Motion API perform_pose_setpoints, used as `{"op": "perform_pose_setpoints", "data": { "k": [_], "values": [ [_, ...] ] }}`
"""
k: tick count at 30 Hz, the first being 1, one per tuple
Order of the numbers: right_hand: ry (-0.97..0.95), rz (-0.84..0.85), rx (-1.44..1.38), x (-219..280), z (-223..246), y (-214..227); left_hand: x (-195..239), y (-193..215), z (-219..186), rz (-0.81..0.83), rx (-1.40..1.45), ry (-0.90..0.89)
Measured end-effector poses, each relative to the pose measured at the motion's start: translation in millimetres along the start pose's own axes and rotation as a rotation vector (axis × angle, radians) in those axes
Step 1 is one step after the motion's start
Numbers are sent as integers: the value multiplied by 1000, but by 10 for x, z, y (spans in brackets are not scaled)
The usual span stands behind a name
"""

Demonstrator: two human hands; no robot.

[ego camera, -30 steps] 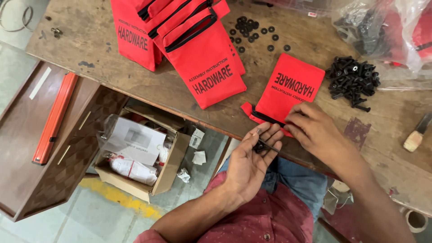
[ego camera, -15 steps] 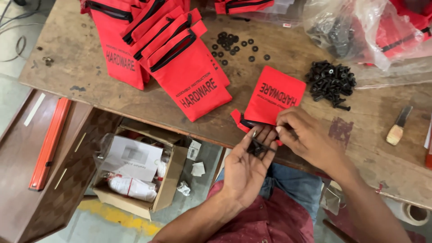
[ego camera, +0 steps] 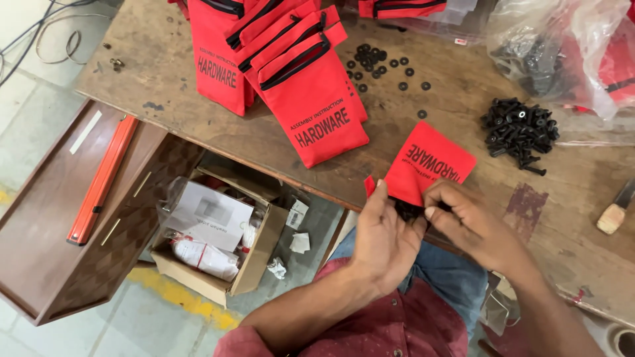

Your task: Placing screws and washers into small red hardware bags labeled 'HARDWARE' at a workbench.

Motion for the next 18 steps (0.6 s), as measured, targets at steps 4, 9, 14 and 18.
{"op": "perform_pose_setpoints", "data": {
  "k": [4,9,14,18],
  "values": [
    [53,-19,-5,18,28,-18,-58,-108,-12,-65,-57,-13],
    [-8,-38,-58,53,42,-71,-86,-214,-80,-3,-51,-31],
    [-244,-190,-96,42,210,-38,-238,-207,-55,-50,-104,1],
    [-90,-345,77,-76,466,65,-527,-152,-8,128,-117,-19]
  ]
}}
Point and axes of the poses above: each hand's wrist, its own x-axis away from the middle knuckle, its own y-axis out of the back of the hand, z = x × y, the point moved 1 cm from there along -x, towards the middle knuckle, and after that the axes turned 3 degrees about y, right-handed, at the moved point
